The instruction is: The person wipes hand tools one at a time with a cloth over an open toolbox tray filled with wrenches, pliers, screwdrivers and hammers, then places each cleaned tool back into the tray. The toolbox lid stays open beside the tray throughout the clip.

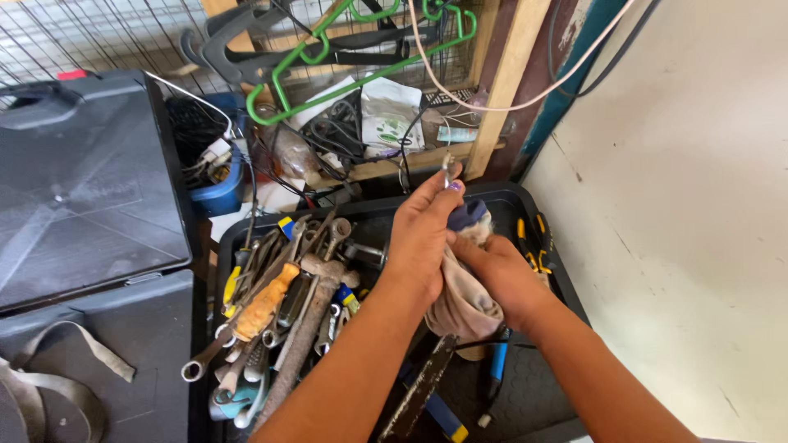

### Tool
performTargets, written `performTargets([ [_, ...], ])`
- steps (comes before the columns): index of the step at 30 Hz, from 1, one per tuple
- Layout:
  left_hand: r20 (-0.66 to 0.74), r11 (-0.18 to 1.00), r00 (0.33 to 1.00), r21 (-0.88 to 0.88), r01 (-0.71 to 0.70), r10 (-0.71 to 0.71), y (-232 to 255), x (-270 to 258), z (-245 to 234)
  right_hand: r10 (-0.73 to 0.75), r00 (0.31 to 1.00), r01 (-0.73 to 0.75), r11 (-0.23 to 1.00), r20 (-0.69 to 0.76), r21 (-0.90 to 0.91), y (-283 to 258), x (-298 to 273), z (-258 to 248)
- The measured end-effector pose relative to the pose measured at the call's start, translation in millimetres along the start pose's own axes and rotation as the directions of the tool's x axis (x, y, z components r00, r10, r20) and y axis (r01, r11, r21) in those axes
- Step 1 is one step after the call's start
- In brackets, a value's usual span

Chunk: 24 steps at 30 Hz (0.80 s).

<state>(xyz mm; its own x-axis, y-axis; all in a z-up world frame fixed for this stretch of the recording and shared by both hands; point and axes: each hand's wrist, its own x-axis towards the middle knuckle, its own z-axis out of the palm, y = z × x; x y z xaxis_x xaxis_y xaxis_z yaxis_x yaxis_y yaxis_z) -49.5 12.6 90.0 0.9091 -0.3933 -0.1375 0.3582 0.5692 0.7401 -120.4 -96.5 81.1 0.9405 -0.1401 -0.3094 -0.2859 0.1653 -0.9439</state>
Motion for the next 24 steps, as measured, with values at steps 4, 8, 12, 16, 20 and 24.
performTargets([
  [4,0.019,0.989,0.994,0.106,-0.107,0.105,1.2,5.8,-5.6,-0.061,0.991,0.043,0.987,-0.115,-0.152,-0.4,3.7,8.3],
  [8,0.043,0.987,0.991,0.096,-0.128,0.125,-1.3,9.6,-22.0,-0.050,0.984,0.031,0.993,-0.173,-0.111,7.6,0.8,28.2],
  [12,0.058,1.000,0.998,-0.001,0.006,-0.006,2.6,8.6,-29.3,-0.043,0.974,0.073,0.989,-0.224,0.130,2.3,1.4,34.0],
  [16,0.030,0.991,0.997,0.117,0.069,-0.073,2.8,2.2,-26.7,-0.001,0.975,0.049,0.976,-0.221,0.211,-2.0,5.9,31.8],
  [20,0.065,0.982,0.989,0.146,0.122,-0.132,8.3,6.1,-8.6,-0.101,0.907,0.122,0.992,-0.408,0.026,-4.1,11.8,31.8],
  [24,0.136,0.955,0.946,0.054,0.291,-0.296,7.0,11.9,-0.5,-0.266,0.895,0.225,0.962,-0.357,-0.152,5.4,10.1,23.4],
])
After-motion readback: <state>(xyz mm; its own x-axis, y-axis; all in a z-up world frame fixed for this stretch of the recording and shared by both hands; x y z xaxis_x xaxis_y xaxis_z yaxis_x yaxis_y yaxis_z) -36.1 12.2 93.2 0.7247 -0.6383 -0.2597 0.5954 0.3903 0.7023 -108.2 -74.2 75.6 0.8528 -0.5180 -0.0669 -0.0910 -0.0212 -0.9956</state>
